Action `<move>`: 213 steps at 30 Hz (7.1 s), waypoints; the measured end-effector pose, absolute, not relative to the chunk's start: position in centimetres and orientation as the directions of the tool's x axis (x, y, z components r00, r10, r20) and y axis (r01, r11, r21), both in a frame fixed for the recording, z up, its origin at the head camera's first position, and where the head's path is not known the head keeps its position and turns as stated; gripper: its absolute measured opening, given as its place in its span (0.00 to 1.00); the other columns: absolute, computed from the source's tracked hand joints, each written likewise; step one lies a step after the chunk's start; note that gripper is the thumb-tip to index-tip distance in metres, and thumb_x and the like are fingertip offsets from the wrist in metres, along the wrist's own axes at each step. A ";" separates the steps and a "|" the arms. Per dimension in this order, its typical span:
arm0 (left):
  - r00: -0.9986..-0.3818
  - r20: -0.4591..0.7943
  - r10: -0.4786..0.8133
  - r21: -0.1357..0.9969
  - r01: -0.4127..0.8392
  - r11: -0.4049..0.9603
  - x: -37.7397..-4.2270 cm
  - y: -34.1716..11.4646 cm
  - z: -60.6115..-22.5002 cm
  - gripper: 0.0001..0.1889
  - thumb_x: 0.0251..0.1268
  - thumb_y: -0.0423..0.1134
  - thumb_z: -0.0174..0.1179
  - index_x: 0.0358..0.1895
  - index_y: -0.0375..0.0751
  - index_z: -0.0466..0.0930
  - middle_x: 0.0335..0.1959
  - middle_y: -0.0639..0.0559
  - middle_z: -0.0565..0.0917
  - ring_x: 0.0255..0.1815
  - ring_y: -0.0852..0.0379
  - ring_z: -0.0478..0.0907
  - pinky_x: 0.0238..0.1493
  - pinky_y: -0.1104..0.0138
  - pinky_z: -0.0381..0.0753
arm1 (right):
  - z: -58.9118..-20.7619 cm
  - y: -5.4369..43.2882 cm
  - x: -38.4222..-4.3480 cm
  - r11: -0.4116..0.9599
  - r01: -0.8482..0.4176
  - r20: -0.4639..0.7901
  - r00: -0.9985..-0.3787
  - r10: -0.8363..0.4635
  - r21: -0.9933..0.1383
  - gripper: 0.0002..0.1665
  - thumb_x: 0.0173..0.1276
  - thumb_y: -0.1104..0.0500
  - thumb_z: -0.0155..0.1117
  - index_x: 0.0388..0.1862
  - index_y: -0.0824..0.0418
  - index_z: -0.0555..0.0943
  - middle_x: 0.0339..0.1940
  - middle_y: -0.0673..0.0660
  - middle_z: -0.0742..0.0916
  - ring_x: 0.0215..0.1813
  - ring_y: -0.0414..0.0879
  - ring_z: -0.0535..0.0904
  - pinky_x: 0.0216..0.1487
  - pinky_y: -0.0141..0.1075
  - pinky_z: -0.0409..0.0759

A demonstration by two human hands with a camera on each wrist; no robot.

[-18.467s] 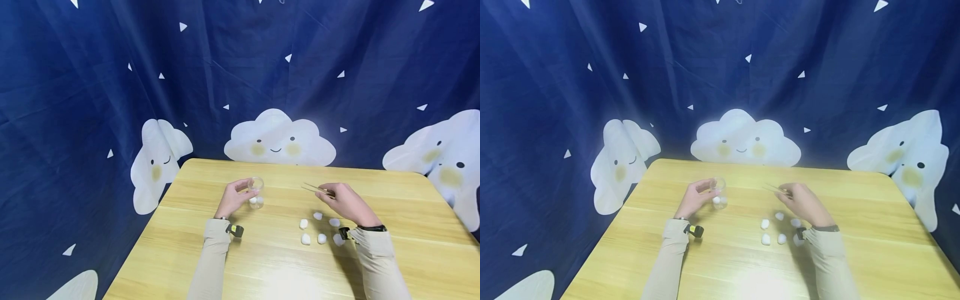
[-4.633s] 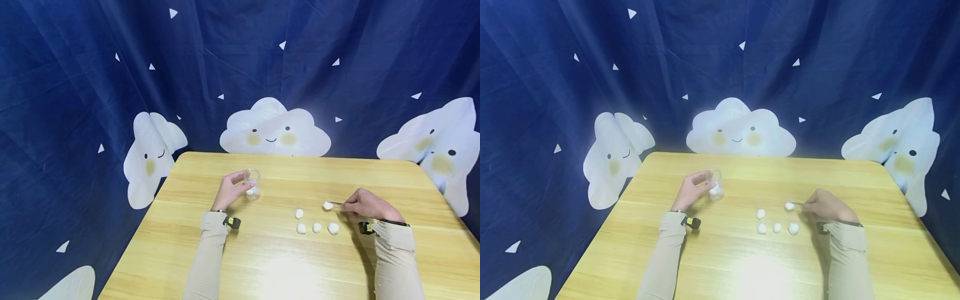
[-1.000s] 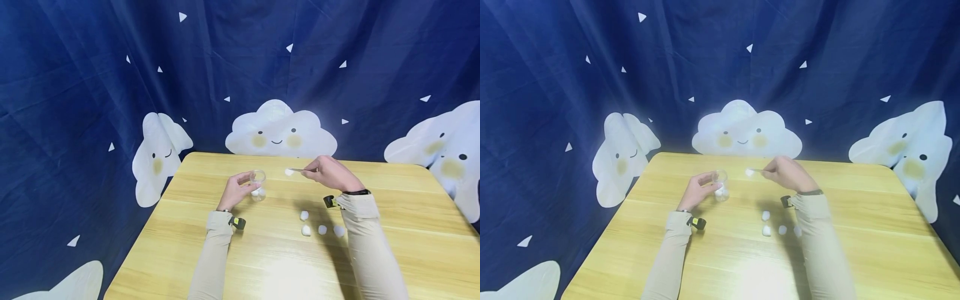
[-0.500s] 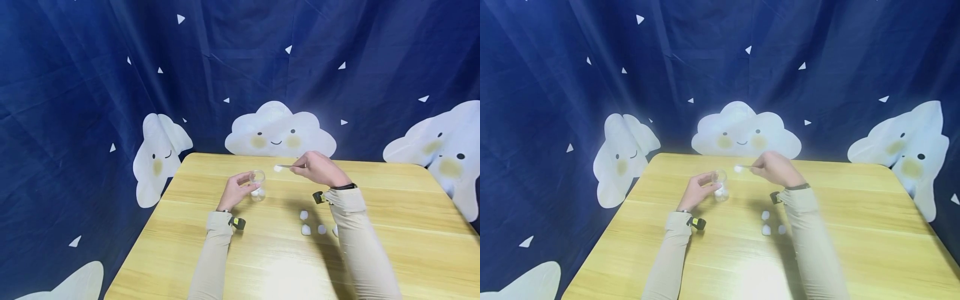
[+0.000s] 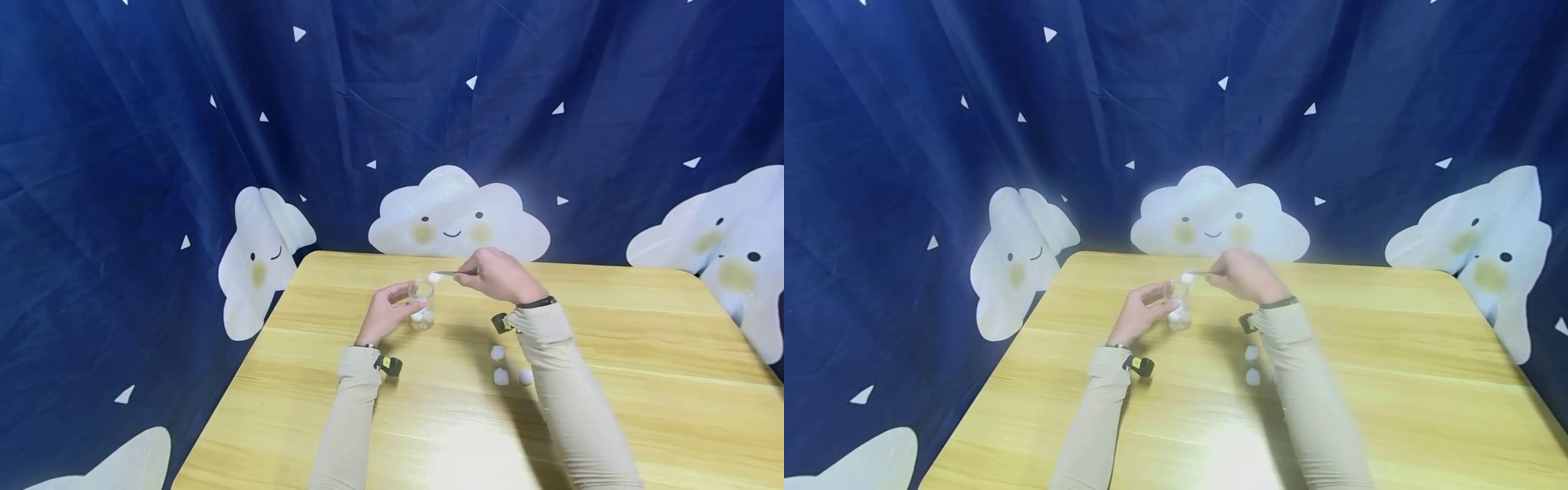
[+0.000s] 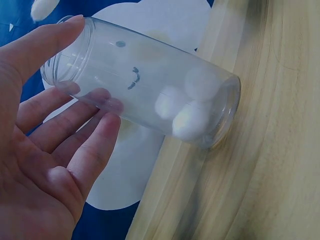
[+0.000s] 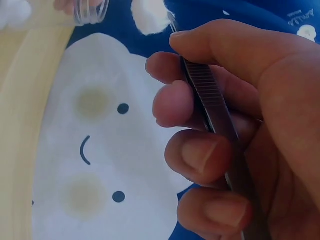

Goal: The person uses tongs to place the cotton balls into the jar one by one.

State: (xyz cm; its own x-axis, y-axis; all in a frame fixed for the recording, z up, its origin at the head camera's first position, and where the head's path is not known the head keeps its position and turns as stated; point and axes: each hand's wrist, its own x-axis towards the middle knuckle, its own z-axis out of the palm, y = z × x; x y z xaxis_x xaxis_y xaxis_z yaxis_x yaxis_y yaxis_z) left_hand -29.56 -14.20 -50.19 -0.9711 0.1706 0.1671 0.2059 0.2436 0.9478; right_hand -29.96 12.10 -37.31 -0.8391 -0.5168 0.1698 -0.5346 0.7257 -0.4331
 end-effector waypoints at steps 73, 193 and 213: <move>-0.976 0.147 0.161 0.953 0.184 0.243 -29.7 -14.3 -50.1 0.29 0.58 0.47 0.77 0.63 0.47 0.83 0.62 0.47 0.86 0.66 0.45 0.82 0.71 0.52 0.80 | -38.3 13.9 -27.5 0.765 -0.503 0.192 -0.863 -0.467 -0.401 0.22 0.73 0.54 0.63 0.17 0.50 0.72 0.17 0.43 0.68 0.21 0.38 0.63 0.25 0.32 0.61; -0.979 0.138 0.153 0.956 0.172 0.236 -29.9 -14.1 -50.2 0.27 0.61 0.45 0.76 0.64 0.48 0.83 0.63 0.50 0.86 0.67 0.49 0.81 0.69 0.59 0.83 | -45.5 22.5 -24.4 0.701 -0.291 -0.212 -0.818 -0.535 -0.651 0.13 0.71 0.60 0.68 0.25 0.58 0.90 0.12 0.53 0.81 0.16 0.35 0.69 0.25 0.26 0.72; -0.978 0.136 0.159 0.963 0.168 0.212 -29.8 -14.1 -50.1 0.28 0.60 0.44 0.76 0.64 0.46 0.82 0.63 0.47 0.86 0.67 0.48 0.81 0.69 0.58 0.82 | -45.2 23.3 -24.4 0.731 -0.307 -0.163 -0.853 -0.495 -0.609 0.15 0.72 0.59 0.67 0.23 0.57 0.89 0.12 0.53 0.82 0.19 0.34 0.68 0.23 0.27 0.65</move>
